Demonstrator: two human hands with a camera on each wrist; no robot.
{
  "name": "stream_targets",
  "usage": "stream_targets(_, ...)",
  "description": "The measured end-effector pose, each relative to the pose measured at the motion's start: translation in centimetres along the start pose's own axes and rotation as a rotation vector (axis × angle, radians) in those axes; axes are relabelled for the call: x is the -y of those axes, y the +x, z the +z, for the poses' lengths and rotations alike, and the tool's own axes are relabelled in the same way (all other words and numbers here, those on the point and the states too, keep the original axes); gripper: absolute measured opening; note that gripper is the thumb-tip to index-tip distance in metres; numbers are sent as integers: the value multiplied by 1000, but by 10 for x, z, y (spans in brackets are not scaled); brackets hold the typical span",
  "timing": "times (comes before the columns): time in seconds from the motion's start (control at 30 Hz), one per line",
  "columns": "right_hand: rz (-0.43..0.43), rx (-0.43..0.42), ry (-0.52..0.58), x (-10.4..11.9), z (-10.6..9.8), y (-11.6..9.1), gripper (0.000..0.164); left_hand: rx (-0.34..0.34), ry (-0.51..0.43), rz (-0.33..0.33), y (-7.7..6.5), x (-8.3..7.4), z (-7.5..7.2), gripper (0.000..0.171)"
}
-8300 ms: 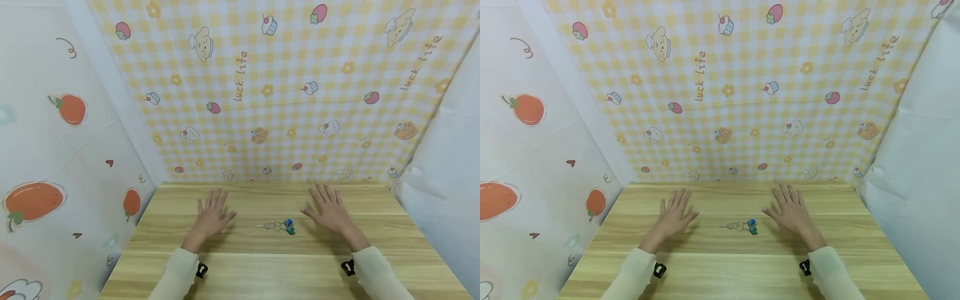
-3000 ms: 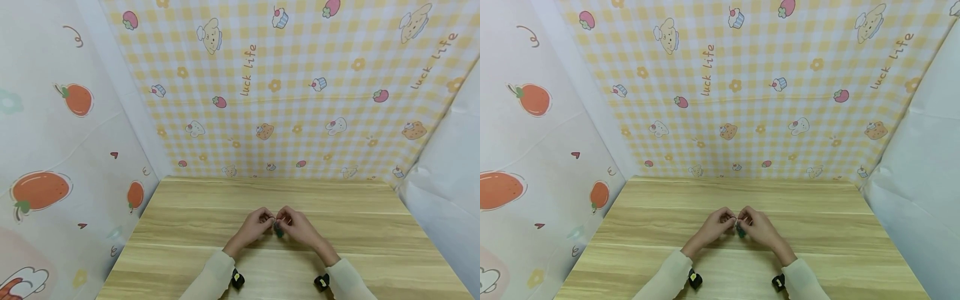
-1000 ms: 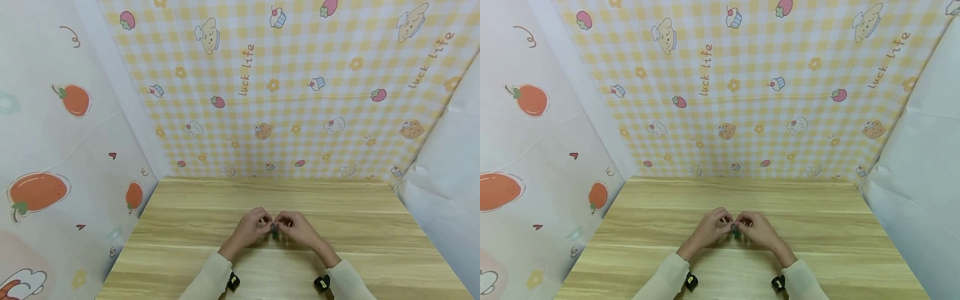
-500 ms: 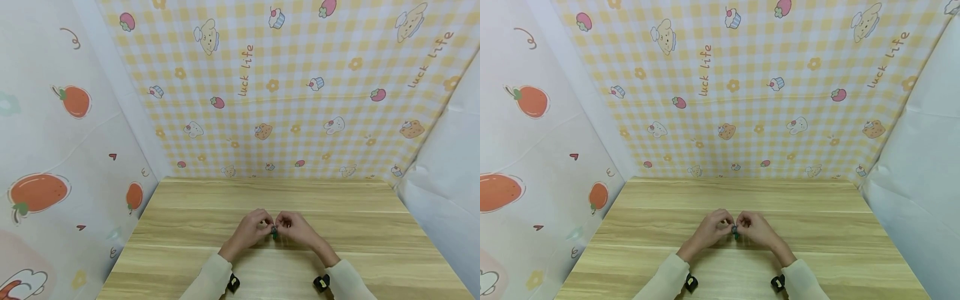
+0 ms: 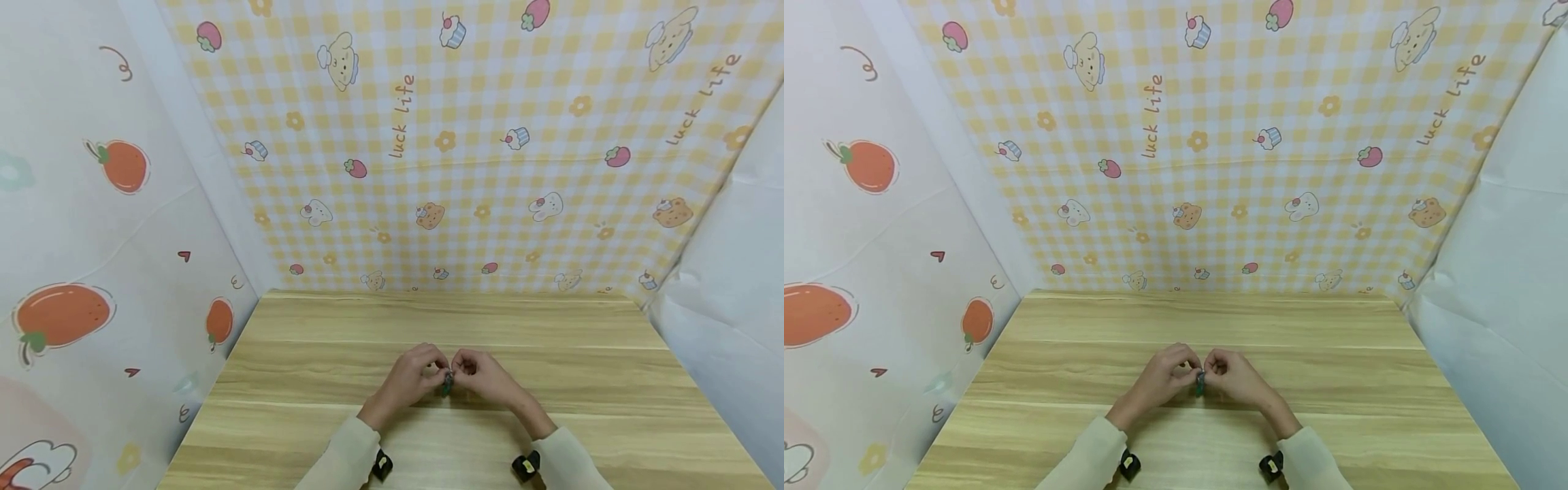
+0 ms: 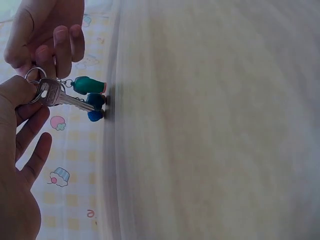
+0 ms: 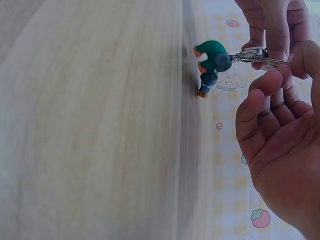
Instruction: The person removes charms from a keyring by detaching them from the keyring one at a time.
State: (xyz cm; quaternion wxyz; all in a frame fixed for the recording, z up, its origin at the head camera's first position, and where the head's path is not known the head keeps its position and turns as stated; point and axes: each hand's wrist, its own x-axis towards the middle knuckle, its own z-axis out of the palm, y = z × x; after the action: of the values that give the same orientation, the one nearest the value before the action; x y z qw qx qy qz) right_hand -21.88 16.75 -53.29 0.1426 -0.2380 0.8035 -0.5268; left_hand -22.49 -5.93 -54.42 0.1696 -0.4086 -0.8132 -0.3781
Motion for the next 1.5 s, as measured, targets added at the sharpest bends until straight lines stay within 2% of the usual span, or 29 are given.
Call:
stream_targets(0.2, -6, 14, 39, 0, 4, 1, 6, -1, 9, 19, -1, -4, -3, 8)
stream_targets(0.57, -17, 19, 84, 2, 8, 2, 7, 19, 57, 89, 0, -1, -6, 5)
stream_targets(0.77, 4, 19, 91, 0, 8, 1, 8, 7, 133, 171, 1, 0, -5, 4)
stream_targets(0.87, 18, 11, 77, 0, 7, 0, 6, -23, 164, 189, 1, 2, -4, 4)
stream_targets(1.07, 31, 6, 66, 1, 6, -1, 25, -84, 126, 97, -2, 5, -3, 5)
stream_targets(1.3, 25, -18, 70, 2, 7, 0, 22, -80, 22, -34, -4, 2, -6, 5)
stream_targets(1.5, -22, -49, 20, -1, 8, 2, 27, -62, -25, -82, -5, 2, -7, 4)
